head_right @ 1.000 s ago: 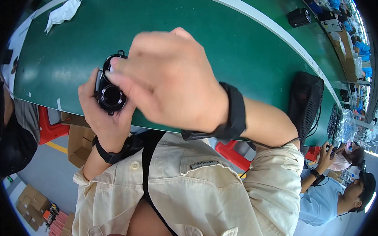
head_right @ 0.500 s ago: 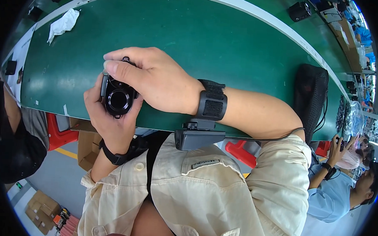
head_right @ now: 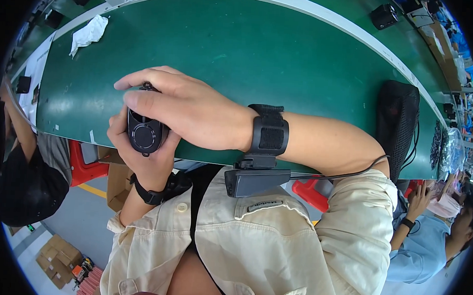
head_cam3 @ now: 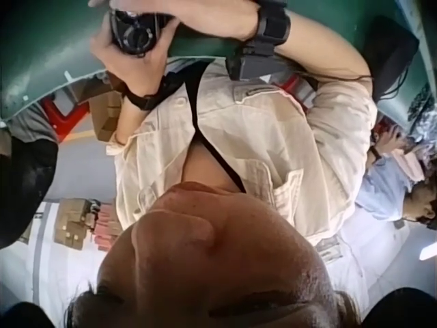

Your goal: The person picks up a rangefinder from the conveyor belt, peels a small white sticker from its lens area, and presses it onto the device's body. After repeating this process for several rangefinders, the person places each one back onto the belt.

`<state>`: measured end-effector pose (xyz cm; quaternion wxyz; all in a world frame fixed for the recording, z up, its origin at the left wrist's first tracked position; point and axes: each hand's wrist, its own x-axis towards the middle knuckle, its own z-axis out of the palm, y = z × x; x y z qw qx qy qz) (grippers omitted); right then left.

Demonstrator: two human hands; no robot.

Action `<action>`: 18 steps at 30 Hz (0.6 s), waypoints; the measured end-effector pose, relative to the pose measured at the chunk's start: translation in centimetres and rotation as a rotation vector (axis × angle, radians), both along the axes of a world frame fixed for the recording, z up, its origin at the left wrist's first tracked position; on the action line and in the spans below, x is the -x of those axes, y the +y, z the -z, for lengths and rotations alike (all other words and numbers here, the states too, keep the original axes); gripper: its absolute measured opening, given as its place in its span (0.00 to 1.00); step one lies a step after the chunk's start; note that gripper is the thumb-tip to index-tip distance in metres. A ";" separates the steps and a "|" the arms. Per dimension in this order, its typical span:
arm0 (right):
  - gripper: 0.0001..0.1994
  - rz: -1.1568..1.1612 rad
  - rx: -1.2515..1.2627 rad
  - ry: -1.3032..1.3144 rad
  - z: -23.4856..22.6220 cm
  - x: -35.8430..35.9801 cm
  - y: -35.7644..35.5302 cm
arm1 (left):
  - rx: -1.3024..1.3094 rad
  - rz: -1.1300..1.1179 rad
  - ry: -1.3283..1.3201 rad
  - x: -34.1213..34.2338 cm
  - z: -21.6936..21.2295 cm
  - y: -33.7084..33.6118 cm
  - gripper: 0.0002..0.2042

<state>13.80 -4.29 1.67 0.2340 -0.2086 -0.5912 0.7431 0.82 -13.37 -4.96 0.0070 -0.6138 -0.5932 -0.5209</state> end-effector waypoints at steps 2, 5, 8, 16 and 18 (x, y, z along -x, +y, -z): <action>0.18 0.020 -0.076 0.003 0.8 0.1 -0.1 | -0.008 0.000 0.017 0.0 0.0 0.0 0.44; 0.18 0.058 -0.228 0.006 1.3 0.2 -0.2 | -0.005 0.016 -0.025 0.1 0.3 -0.1 0.44; 0.18 0.035 -0.156 -0.031 0.9 -0.3 -0.5 | -0.032 0.020 -0.034 -0.1 0.6 -0.1 0.45; 0.18 -0.099 0.063 0.035 0.8 -0.3 0.8 | 0.012 0.002 -0.031 0.1 0.3 -0.2 0.45; 0.18 -0.105 0.043 0.047 0.8 -0.3 1.1 | 0.019 -0.005 -0.036 0.1 0.3 -0.1 0.45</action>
